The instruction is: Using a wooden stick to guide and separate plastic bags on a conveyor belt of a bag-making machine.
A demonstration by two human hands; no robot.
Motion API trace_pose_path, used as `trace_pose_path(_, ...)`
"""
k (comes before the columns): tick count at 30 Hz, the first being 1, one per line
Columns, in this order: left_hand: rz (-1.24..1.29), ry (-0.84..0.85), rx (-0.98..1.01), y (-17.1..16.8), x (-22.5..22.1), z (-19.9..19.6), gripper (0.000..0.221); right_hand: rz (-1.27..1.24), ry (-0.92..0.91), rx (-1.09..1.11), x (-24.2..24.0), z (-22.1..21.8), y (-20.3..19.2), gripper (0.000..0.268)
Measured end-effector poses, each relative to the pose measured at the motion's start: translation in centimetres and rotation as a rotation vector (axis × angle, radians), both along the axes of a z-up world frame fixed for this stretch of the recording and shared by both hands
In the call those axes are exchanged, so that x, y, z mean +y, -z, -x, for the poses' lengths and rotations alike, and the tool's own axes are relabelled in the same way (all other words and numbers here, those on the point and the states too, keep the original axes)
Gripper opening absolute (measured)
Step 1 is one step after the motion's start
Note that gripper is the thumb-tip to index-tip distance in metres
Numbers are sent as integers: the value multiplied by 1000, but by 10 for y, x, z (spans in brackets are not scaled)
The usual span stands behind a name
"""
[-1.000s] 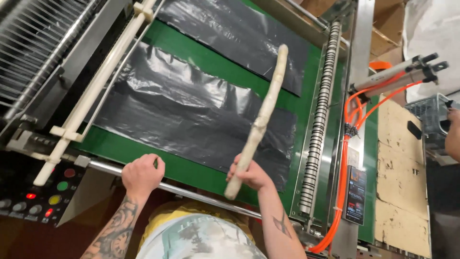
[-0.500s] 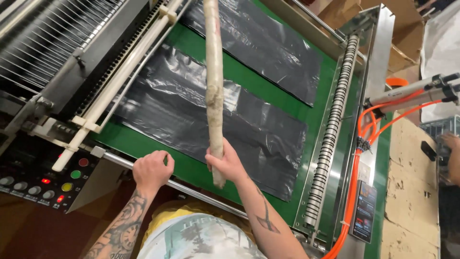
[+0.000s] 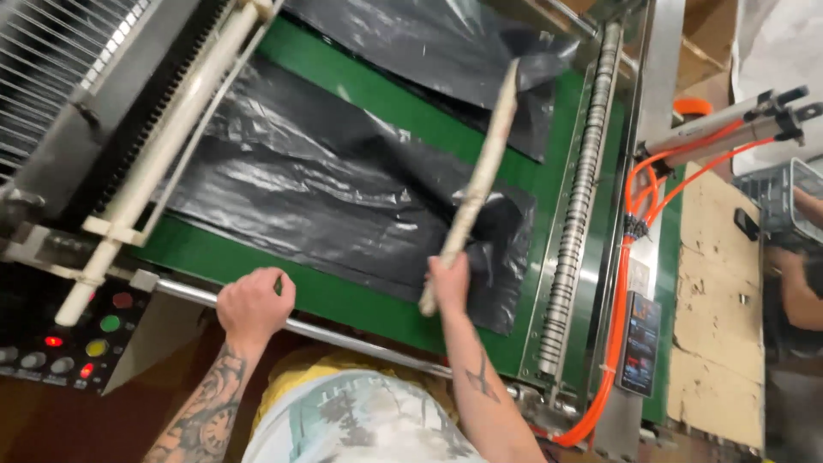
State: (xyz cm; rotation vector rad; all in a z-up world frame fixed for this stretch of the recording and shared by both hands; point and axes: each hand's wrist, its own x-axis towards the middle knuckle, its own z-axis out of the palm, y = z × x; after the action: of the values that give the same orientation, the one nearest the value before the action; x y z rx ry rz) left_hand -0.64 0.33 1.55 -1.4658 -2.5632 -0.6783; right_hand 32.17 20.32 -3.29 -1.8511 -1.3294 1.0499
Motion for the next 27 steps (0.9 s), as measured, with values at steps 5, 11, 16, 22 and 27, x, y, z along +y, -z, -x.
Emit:
trace_pose_path(5,-31,-9,49,7,0,-2,5,-36,102,-364,7,-85,-9,64)
trace_pose_path(11,-36,5,53,10,-1,-2,4,-89,8,-171,-17,-55,-39,57)
trace_pose_path(16,-23,-10,61,7,0,-3,6,-147,-49,69,-31,-7,-50,46)
trace_pose_path(22,-10,-14,10,-2,2,-4,8,-238,-293,44,-40,45,-81,43)
trace_pose_path(27,-20,-6,8,-3,2,-2,7,-268,-567,158,-54,95,-103,37)
